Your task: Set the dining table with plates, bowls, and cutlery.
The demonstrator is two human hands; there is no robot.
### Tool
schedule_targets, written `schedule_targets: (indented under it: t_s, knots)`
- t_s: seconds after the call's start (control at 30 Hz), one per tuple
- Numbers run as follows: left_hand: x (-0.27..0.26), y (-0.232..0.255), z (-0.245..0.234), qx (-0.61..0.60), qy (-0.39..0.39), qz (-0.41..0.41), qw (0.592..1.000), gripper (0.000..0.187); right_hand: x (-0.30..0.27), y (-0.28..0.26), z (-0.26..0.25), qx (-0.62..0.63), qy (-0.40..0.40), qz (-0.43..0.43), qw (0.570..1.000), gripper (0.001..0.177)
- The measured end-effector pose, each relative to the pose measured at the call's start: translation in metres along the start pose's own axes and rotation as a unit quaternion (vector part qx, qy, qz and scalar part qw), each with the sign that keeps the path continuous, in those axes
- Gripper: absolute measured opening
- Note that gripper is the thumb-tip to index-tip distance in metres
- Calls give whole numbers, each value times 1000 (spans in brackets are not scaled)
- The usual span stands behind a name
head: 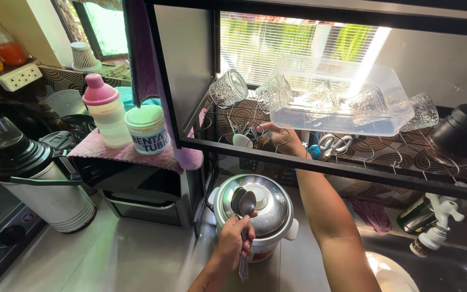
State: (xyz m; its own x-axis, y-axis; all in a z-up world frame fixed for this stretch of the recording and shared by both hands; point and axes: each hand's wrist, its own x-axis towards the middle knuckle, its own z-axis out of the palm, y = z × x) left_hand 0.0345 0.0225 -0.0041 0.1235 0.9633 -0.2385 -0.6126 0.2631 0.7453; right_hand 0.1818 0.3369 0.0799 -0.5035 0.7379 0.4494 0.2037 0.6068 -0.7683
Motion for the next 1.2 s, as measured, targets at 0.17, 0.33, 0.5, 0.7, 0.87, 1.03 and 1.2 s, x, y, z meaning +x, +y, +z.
schedule_targets:
  t_s: [0.17,0.33,0.5,0.7,0.87,1.03,1.2]
  knots:
    - [2,-2,1,-7,-6,-4,1000,32,5,-45,-4,48,35,81,995,34]
    - [2,-2,1,-9,-17,-5,1000,32,41,-1,0,-16,-6,95,995,34]
    - [-1,0,2,-6,-8,-2,1000,32,54,5,16,-137,-133,42,981,36]
    - [-3,2,2,-4,-4,-2,1000,32,40,-66,28,-228,-110,93,963,38]
    - [-6,1,1,-2,-9,-1,1000,32,44,-42,24,-198,-126,73,969,39]
    - [-9,2,3,-2,-4,-7,1000,32,36,-59,26,-234,-136,64,961,38]
    - [-9,0,3,5,-15,8,1000,32,31,-81,34,-345,-103,43,932,24]
